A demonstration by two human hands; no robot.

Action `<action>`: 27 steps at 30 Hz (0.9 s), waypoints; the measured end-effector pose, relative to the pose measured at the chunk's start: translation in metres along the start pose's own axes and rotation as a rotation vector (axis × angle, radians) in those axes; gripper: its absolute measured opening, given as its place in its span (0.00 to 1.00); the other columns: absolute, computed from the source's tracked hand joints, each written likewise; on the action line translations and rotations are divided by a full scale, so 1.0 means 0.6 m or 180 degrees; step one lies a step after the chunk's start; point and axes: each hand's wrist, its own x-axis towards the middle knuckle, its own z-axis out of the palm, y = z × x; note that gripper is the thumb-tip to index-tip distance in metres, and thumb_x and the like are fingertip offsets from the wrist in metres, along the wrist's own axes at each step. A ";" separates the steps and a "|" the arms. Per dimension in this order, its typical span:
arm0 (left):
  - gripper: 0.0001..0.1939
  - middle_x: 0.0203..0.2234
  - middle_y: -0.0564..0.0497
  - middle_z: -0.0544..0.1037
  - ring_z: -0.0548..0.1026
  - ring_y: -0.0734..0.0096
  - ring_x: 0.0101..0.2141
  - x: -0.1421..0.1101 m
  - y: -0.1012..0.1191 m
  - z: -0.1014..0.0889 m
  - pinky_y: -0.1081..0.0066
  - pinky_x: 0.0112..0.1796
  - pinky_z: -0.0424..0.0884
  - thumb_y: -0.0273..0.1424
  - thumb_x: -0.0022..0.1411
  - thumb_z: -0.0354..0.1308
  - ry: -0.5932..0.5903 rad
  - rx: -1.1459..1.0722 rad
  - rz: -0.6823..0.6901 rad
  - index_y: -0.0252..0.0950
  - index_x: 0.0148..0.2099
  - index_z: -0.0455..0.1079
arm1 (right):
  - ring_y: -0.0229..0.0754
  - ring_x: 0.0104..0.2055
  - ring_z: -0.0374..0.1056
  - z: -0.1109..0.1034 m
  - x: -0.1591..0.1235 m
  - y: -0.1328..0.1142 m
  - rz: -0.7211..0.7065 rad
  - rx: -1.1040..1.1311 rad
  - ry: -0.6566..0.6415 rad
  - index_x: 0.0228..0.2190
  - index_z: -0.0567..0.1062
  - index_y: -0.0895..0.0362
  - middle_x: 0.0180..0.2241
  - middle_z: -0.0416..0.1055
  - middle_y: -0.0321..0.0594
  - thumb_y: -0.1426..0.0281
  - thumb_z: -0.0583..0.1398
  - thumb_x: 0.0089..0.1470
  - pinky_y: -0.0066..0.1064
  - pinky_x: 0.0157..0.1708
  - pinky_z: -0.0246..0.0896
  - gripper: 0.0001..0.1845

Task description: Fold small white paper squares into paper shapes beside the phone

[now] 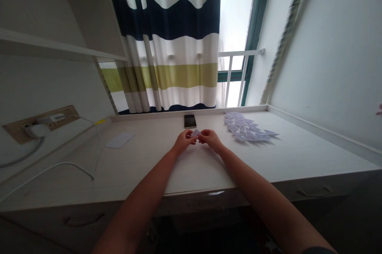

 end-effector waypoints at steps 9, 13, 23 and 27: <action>0.12 0.23 0.52 0.71 0.72 0.73 0.26 0.003 -0.004 -0.003 0.69 0.28 0.72 0.35 0.46 0.60 0.0188 0.0041 0.0048 0.32 0.30 0.64 | 0.35 0.23 0.67 0.002 -0.007 -0.011 0.0020 0.0369 -0.0063 0.23 0.70 0.60 0.18 0.70 0.36 0.69 0.65 0.36 0.29 0.28 0.64 0.10; 0.08 0.25 0.51 0.73 0.74 0.72 0.27 0.002 0.001 -0.003 0.69 0.29 0.71 0.30 0.48 0.58 0.0166 -0.0213 -0.0330 0.33 0.32 0.64 | 0.35 0.24 0.68 0.001 -0.004 -0.005 -0.0155 0.0417 -0.0118 0.22 0.71 0.60 0.19 0.70 0.36 0.71 0.65 0.34 0.31 0.31 0.65 0.09; 0.10 0.28 0.46 0.75 0.74 0.69 0.30 -0.002 0.015 -0.012 0.66 0.35 0.69 0.31 0.50 0.53 0.0238 -0.1058 -0.0600 0.31 0.33 0.70 | 0.35 0.24 0.67 0.004 0.008 0.010 -0.0349 0.0055 -0.0106 0.24 0.70 0.59 0.20 0.70 0.35 0.73 0.59 0.41 0.30 0.30 0.64 0.04; 0.11 0.27 0.47 0.74 0.73 0.71 0.29 0.000 0.011 -0.008 0.68 0.33 0.69 0.34 0.47 0.58 0.0395 -0.0965 -0.0611 0.30 0.30 0.70 | 0.34 0.21 0.65 0.004 0.008 0.013 -0.0494 -0.0585 0.0031 0.22 0.70 0.59 0.18 0.69 0.35 0.66 0.59 0.43 0.27 0.25 0.61 0.08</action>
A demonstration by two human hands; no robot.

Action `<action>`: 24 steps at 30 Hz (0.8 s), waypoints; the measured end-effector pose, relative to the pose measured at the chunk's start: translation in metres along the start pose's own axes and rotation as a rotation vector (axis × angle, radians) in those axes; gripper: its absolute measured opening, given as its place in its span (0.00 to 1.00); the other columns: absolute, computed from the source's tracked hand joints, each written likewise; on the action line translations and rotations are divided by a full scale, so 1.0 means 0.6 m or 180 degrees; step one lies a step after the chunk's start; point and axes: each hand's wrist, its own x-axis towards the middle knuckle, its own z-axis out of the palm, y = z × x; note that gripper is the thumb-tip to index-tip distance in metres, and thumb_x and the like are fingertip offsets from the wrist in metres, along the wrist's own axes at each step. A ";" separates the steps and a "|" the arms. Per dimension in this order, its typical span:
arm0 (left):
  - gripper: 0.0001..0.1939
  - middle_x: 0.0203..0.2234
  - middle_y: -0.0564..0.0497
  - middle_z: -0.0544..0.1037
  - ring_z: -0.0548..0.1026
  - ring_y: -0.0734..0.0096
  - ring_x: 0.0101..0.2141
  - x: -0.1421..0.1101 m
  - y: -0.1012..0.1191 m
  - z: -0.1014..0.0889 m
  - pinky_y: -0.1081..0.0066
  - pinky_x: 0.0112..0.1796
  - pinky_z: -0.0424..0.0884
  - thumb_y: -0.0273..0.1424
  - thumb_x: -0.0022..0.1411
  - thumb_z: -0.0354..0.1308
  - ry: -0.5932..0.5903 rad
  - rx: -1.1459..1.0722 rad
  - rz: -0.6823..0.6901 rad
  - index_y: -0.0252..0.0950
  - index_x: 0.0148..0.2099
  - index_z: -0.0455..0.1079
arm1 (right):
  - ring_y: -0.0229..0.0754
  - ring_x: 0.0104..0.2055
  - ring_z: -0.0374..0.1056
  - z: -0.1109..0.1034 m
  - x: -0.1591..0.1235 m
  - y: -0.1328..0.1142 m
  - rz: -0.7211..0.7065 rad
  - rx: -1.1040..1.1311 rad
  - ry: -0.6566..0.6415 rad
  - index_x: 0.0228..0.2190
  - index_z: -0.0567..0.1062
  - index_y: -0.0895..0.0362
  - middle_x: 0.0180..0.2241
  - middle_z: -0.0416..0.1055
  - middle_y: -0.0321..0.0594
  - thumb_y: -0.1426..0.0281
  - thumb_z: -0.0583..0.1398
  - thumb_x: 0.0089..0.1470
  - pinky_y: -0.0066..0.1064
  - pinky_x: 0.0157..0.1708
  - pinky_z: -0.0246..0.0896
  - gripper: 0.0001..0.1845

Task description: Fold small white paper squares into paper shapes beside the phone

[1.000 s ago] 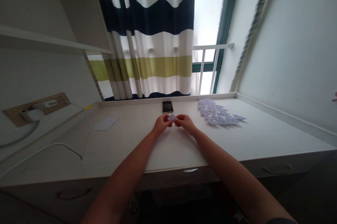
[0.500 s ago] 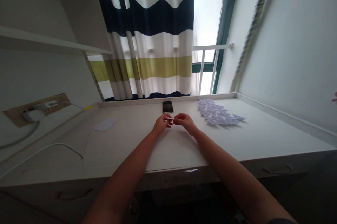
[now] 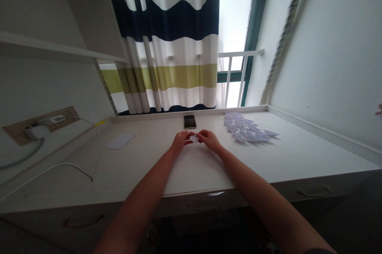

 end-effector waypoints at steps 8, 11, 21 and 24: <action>0.11 0.22 0.51 0.73 0.71 0.74 0.26 0.001 -0.007 0.004 0.73 0.27 0.68 0.31 0.39 0.63 0.0039 0.0514 0.0245 0.31 0.27 0.67 | 0.34 0.20 0.65 -0.001 -0.007 0.005 -0.0203 -0.0758 -0.0069 0.23 0.67 0.57 0.16 0.68 0.32 0.65 0.60 0.42 0.25 0.23 0.59 0.09; 0.11 0.22 0.52 0.72 0.71 0.74 0.25 0.000 -0.008 0.003 0.74 0.26 0.68 0.31 0.40 0.63 0.0048 0.0528 0.0242 0.31 0.26 0.66 | 0.34 0.20 0.66 0.000 -0.008 0.005 -0.0208 -0.0823 -0.0124 0.24 0.66 0.57 0.16 0.68 0.32 0.66 0.59 0.43 0.25 0.23 0.59 0.07; 0.11 0.22 0.53 0.69 0.69 0.75 0.24 0.002 -0.006 0.005 0.76 0.21 0.67 0.29 0.40 0.63 0.0222 0.0823 0.0255 0.32 0.25 0.63 | 0.35 0.24 0.66 0.004 -0.008 0.001 -0.0528 -0.1311 0.0012 0.23 0.69 0.57 0.23 0.70 0.36 0.69 0.57 0.44 0.26 0.25 0.58 0.04; 0.09 0.21 0.54 0.69 0.69 0.75 0.23 0.001 -0.004 0.007 0.77 0.20 0.66 0.27 0.40 0.61 0.0276 0.0970 0.0271 0.33 0.25 0.63 | 0.35 0.24 0.64 0.005 -0.008 0.000 -0.0633 -0.1358 -0.0009 0.22 0.69 0.57 0.22 0.69 0.36 0.71 0.58 0.43 0.26 0.26 0.58 0.03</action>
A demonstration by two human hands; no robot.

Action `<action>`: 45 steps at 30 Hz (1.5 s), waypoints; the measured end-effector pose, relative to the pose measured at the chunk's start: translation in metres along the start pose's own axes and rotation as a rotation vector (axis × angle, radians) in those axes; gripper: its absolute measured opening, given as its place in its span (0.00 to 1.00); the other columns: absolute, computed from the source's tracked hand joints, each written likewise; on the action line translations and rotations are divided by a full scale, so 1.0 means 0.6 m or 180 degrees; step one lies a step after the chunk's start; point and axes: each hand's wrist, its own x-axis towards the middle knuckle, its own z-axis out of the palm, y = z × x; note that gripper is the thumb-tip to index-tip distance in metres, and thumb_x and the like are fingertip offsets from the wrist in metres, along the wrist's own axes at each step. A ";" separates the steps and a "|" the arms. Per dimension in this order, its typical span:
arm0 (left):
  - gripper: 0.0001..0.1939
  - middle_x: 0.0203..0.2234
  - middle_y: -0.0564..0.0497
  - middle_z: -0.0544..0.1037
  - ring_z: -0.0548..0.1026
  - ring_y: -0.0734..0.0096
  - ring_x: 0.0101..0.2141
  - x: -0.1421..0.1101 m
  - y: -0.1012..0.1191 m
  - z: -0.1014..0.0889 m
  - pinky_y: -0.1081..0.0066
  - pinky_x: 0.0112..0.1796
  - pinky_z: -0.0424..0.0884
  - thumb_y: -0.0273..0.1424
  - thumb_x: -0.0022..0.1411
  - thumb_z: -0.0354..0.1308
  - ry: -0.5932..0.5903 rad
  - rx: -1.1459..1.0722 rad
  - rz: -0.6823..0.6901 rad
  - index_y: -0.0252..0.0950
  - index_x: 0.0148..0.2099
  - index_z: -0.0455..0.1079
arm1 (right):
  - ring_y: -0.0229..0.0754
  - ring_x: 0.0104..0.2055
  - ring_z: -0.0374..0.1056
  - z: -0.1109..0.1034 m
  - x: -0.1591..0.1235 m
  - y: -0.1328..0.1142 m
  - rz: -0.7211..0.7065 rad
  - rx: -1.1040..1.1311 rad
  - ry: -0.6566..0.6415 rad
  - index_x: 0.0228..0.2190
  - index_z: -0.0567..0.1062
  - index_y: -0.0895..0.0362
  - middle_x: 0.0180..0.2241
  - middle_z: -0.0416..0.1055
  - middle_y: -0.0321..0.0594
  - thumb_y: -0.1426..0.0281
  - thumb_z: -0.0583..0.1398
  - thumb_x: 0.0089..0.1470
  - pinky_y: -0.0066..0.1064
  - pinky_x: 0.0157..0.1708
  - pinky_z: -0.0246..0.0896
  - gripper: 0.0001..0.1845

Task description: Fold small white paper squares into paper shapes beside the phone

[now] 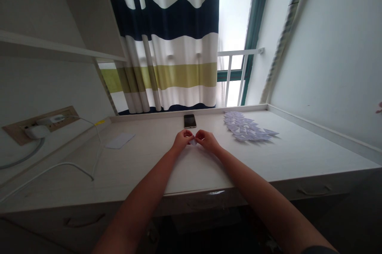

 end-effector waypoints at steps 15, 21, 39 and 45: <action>0.12 0.23 0.50 0.74 0.72 0.70 0.26 0.002 -0.002 -0.004 0.74 0.23 0.68 0.32 0.42 0.62 -0.0215 -0.0097 0.0129 0.32 0.32 0.67 | 0.33 0.21 0.63 -0.003 0.002 0.004 0.0351 0.0706 0.0037 0.25 0.70 0.58 0.17 0.66 0.32 0.69 0.60 0.41 0.26 0.23 0.59 0.06; 0.16 0.23 0.49 0.75 0.73 0.70 0.26 0.002 0.000 -0.007 0.71 0.27 0.70 0.34 0.42 0.63 -0.0142 -0.0229 0.0171 0.32 0.34 0.69 | 0.34 0.21 0.67 -0.007 0.009 0.008 0.0817 0.1797 0.0060 0.23 0.70 0.60 0.19 0.69 0.35 0.71 0.63 0.36 0.29 0.25 0.66 0.08; 0.19 0.23 0.49 0.76 0.74 0.70 0.26 -0.007 0.015 -0.005 0.67 0.33 0.72 0.36 0.42 0.63 -0.0058 -0.0314 0.0424 0.31 0.38 0.72 | 0.36 0.23 0.68 -0.015 0.008 0.000 0.0644 0.1948 0.0272 0.27 0.73 0.59 0.20 0.72 0.36 0.70 0.63 0.36 0.32 0.29 0.67 0.10; 0.24 0.23 0.50 0.77 0.74 0.70 0.27 -0.006 0.011 -0.007 0.64 0.36 0.72 0.34 0.41 0.65 -0.0230 -0.0487 0.0361 0.33 0.43 0.69 | 0.36 0.24 0.68 -0.016 0.009 0.007 0.0675 0.1942 0.0349 0.26 0.73 0.59 0.21 0.72 0.37 0.69 0.63 0.36 0.33 0.30 0.67 0.10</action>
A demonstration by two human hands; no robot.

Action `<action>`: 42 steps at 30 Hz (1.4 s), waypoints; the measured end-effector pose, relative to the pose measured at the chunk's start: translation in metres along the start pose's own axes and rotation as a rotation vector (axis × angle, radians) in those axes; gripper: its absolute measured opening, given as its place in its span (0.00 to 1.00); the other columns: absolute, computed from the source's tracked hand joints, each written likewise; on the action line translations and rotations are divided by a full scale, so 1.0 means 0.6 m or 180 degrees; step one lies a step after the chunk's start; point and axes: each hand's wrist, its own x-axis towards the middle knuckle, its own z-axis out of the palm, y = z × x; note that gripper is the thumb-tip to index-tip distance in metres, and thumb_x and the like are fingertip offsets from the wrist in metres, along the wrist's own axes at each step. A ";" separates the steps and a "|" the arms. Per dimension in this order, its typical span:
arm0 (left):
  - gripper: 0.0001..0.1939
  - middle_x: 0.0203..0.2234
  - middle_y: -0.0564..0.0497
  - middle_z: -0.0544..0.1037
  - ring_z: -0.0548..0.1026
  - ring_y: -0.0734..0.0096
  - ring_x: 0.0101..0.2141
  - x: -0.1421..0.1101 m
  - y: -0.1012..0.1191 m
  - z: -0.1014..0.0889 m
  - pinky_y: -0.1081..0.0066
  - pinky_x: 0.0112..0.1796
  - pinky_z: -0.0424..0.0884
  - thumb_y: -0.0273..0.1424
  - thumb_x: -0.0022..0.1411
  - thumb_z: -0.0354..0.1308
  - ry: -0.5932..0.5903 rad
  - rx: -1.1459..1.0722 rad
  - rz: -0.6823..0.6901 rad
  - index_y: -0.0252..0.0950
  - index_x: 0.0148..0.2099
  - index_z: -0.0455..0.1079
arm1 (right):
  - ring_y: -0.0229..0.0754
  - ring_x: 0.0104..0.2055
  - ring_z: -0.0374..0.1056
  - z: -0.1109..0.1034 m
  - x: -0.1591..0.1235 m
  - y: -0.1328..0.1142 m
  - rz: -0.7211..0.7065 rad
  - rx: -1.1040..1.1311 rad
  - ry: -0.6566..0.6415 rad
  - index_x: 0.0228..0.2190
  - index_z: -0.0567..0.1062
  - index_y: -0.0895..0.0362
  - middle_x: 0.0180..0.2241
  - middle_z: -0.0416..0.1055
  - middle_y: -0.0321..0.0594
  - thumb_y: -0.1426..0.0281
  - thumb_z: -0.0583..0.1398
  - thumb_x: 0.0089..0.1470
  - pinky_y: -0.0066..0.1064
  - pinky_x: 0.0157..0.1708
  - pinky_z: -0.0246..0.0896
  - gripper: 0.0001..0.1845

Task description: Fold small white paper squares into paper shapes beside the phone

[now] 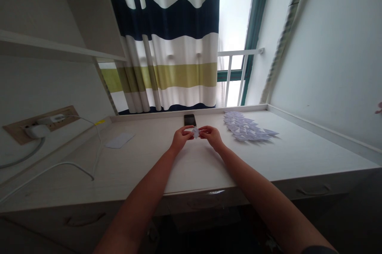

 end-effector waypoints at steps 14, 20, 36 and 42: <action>0.12 0.21 0.49 0.76 0.74 0.69 0.27 0.007 -0.009 0.000 0.62 0.38 0.71 0.32 0.35 0.66 0.0233 -0.0209 -0.0113 0.31 0.26 0.73 | 0.36 0.25 0.68 0.000 0.002 0.002 0.0145 0.0246 -0.0150 0.25 0.74 0.59 0.21 0.72 0.36 0.69 0.64 0.32 0.33 0.32 0.66 0.12; 0.10 0.22 0.50 0.76 0.74 0.70 0.27 0.006 -0.010 -0.001 0.63 0.38 0.71 0.30 0.38 0.65 0.0142 -0.0183 -0.0055 0.30 0.27 0.73 | 0.36 0.24 0.68 -0.001 0.002 0.003 0.0189 0.0184 -0.0239 0.24 0.74 0.59 0.20 0.72 0.35 0.69 0.64 0.31 0.33 0.32 0.66 0.11; 0.12 0.23 0.48 0.76 0.74 0.69 0.27 0.003 -0.005 0.003 0.63 0.37 0.71 0.29 0.39 0.64 0.0134 -0.0269 -0.0160 0.29 0.30 0.74 | 0.36 0.25 0.69 0.001 0.000 -0.006 0.0358 0.0421 -0.0176 0.22 0.75 0.60 0.19 0.72 0.36 0.72 0.66 0.31 0.34 0.36 0.68 0.09; 0.13 0.23 0.48 0.76 0.74 0.70 0.26 0.001 0.000 0.001 0.63 0.37 0.71 0.28 0.38 0.64 0.0136 -0.0367 -0.0337 0.30 0.31 0.74 | 0.37 0.26 0.70 0.000 -0.003 -0.011 0.0271 0.0560 -0.0370 0.25 0.76 0.59 0.21 0.73 0.37 0.68 0.66 0.32 0.35 0.35 0.67 0.12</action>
